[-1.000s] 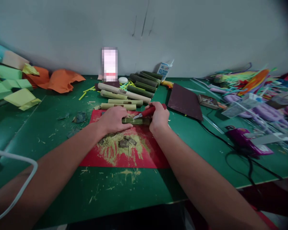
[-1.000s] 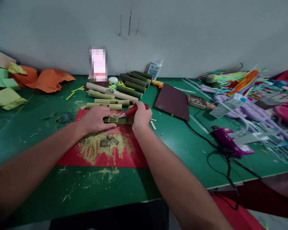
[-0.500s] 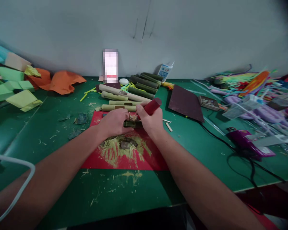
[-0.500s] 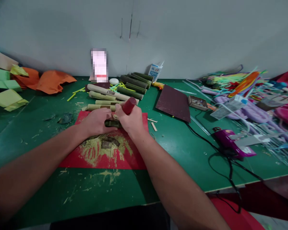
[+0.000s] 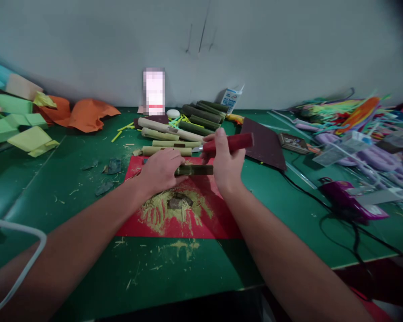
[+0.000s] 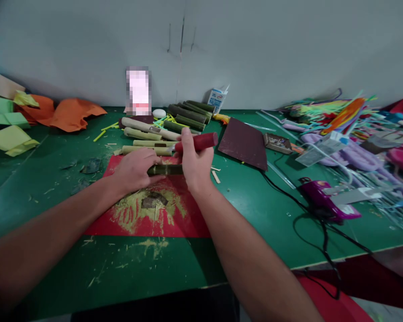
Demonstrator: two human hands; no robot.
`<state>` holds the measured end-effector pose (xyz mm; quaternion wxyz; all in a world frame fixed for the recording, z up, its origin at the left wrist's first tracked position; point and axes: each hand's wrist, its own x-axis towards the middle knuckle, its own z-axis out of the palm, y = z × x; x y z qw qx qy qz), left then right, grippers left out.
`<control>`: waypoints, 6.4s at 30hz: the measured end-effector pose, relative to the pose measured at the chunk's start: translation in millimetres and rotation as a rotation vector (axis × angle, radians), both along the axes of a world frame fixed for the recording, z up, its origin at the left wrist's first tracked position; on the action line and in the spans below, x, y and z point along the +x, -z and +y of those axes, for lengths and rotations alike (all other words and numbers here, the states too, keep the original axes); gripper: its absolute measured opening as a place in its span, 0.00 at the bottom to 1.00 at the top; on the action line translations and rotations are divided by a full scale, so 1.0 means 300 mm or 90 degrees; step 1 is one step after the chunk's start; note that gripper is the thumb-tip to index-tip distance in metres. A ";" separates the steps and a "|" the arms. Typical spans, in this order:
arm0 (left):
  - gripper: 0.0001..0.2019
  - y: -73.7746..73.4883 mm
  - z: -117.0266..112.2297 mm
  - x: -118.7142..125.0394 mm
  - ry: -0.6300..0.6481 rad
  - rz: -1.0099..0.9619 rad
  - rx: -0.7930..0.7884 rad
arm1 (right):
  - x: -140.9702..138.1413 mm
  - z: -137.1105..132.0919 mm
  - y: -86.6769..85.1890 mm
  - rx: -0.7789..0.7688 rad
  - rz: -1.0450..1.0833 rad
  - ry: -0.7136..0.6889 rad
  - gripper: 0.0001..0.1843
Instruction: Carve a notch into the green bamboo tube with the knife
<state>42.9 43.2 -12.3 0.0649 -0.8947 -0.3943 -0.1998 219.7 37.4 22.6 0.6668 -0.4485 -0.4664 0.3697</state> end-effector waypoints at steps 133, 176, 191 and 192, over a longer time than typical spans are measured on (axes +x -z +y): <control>0.18 0.020 0.061 -0.075 0.134 -0.107 -0.137 | 0.044 0.035 0.107 0.042 -0.324 -0.214 0.14; 0.19 0.037 0.070 -0.080 0.123 -0.104 -0.128 | 0.030 0.044 0.094 0.025 -0.308 -0.242 0.12; 0.19 0.037 0.070 -0.082 0.120 -0.104 -0.131 | 0.027 0.033 0.105 0.032 -0.259 -0.184 0.12; 0.19 0.036 0.069 -0.082 0.120 -0.104 -0.129 | 0.029 0.033 0.105 0.028 -0.258 -0.199 0.12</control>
